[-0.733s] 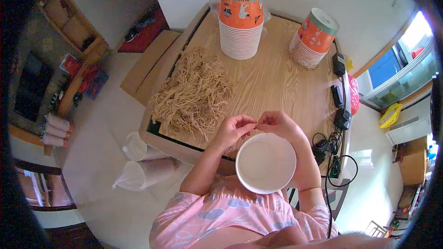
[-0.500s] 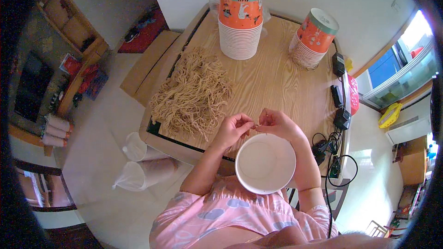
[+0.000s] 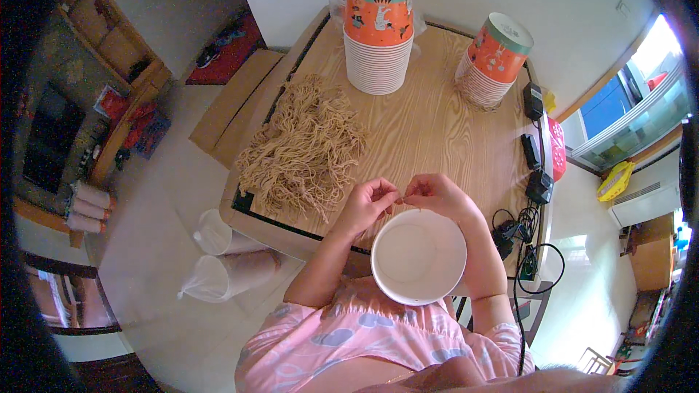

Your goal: Threading a thin string through pre-punched holes in decorated paper cups.

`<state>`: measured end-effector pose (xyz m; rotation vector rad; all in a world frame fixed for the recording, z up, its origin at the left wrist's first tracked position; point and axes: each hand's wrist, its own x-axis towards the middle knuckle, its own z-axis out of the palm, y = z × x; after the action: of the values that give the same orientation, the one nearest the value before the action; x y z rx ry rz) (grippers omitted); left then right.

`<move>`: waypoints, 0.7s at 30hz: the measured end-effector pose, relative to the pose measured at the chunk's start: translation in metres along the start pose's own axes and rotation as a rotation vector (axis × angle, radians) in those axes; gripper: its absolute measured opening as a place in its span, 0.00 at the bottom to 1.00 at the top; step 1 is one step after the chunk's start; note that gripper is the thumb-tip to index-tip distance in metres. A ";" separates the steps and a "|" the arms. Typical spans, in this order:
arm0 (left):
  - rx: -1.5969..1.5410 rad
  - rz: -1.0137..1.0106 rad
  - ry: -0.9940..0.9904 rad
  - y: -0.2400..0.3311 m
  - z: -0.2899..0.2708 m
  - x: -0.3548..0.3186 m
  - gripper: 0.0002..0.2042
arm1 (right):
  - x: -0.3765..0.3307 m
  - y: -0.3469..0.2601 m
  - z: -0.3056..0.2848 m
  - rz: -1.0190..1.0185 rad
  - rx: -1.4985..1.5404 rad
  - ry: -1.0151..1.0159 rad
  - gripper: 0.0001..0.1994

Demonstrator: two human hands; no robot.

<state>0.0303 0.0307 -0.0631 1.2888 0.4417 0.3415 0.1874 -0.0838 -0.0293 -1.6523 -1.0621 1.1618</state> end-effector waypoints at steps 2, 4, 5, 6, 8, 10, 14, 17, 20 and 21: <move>-0.004 0.007 0.000 0.000 0.000 -0.001 0.04 | 0.000 -0.002 0.000 -0.006 0.008 -0.008 0.08; 0.048 -0.003 -0.014 0.005 0.002 -0.002 0.05 | 0.000 -0.002 0.000 0.021 -0.001 -0.020 0.08; 0.048 -0.003 -0.014 0.004 0.002 -0.002 0.05 | 0.001 -0.002 0.000 0.021 -0.001 -0.020 0.08; 0.073 0.035 0.008 0.004 0.002 -0.002 0.05 | 0.001 -0.001 0.000 0.030 -0.013 -0.017 0.08; 0.097 0.073 0.030 0.004 0.002 -0.002 0.05 | 0.001 -0.002 0.000 0.039 -0.024 -0.014 0.08; 0.070 0.036 0.043 0.004 0.003 -0.002 0.05 | 0.002 -0.004 0.000 0.075 -0.033 -0.012 0.09; 0.053 0.026 0.053 0.001 0.002 -0.002 0.05 | 0.000 -0.012 0.001 0.080 -0.059 -0.020 0.08; 0.102 0.045 0.046 0.002 0.003 0.000 0.05 | -0.001 -0.007 0.001 0.009 -0.058 0.003 0.07; 0.092 0.044 0.045 0.001 0.003 -0.001 0.05 | 0.002 -0.008 0.001 0.005 -0.037 -0.005 0.07; 0.093 0.031 0.053 0.001 0.002 -0.001 0.05 | 0.002 -0.011 0.000 0.020 -0.040 -0.016 0.07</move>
<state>0.0300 0.0286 -0.0614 1.3801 0.4875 0.3852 0.1854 -0.0791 -0.0195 -1.6902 -1.0877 1.1757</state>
